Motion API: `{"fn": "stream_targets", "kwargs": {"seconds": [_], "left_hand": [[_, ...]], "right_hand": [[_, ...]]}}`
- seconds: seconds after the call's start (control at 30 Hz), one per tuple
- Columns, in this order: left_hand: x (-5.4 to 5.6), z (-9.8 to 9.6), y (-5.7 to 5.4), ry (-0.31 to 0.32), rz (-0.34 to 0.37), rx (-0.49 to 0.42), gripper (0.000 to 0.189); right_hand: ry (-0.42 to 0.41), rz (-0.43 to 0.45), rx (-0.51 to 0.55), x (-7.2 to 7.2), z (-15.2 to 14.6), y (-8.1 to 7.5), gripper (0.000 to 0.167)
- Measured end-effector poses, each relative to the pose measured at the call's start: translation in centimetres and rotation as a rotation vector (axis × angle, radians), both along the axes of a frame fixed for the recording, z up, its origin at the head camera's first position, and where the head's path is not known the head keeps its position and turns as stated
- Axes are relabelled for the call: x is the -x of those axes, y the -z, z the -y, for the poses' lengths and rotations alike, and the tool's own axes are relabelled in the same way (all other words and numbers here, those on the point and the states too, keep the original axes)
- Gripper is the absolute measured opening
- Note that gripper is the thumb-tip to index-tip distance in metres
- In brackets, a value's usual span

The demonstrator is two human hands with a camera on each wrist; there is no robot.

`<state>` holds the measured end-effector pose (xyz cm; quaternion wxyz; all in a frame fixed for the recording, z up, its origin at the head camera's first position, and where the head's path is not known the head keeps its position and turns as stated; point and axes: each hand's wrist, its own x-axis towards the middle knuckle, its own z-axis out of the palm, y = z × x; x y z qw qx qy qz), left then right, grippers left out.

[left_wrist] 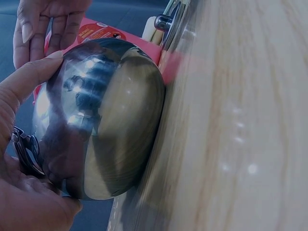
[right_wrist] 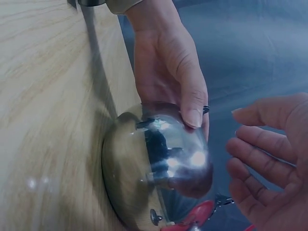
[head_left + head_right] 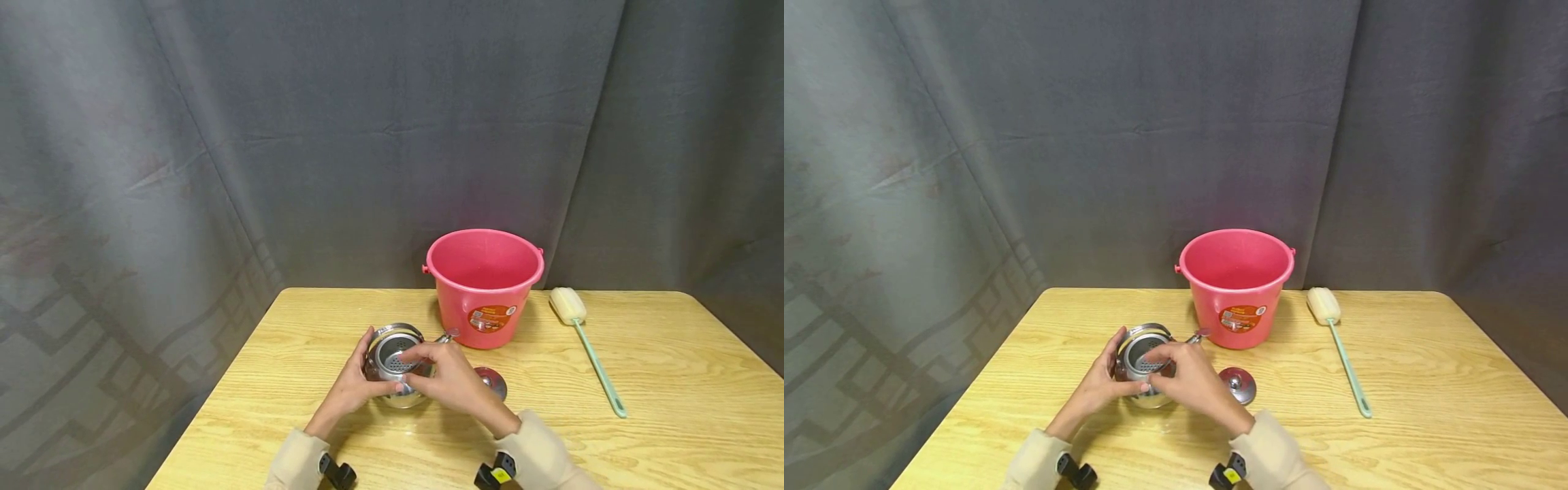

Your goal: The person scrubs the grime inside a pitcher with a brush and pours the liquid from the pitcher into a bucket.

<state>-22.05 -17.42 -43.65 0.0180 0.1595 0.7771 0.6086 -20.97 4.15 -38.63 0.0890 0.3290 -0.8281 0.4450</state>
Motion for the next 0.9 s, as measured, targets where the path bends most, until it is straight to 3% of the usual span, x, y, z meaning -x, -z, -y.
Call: {"fn": "stream_targets", "kwargs": {"seconds": [0.4,0.9], "left_hand": [[0.03,0.03,0.06,0.004,-0.002,-0.005,0.115],[-0.01,-0.01,-0.12,-0.004,-0.005,-0.002,0.115]], "right_hand": [[-0.003,0.024,0.016,0.51,0.45,0.78,0.021],[0.023,-0.032,-0.029,0.95,0.70,0.95,0.020]]}}
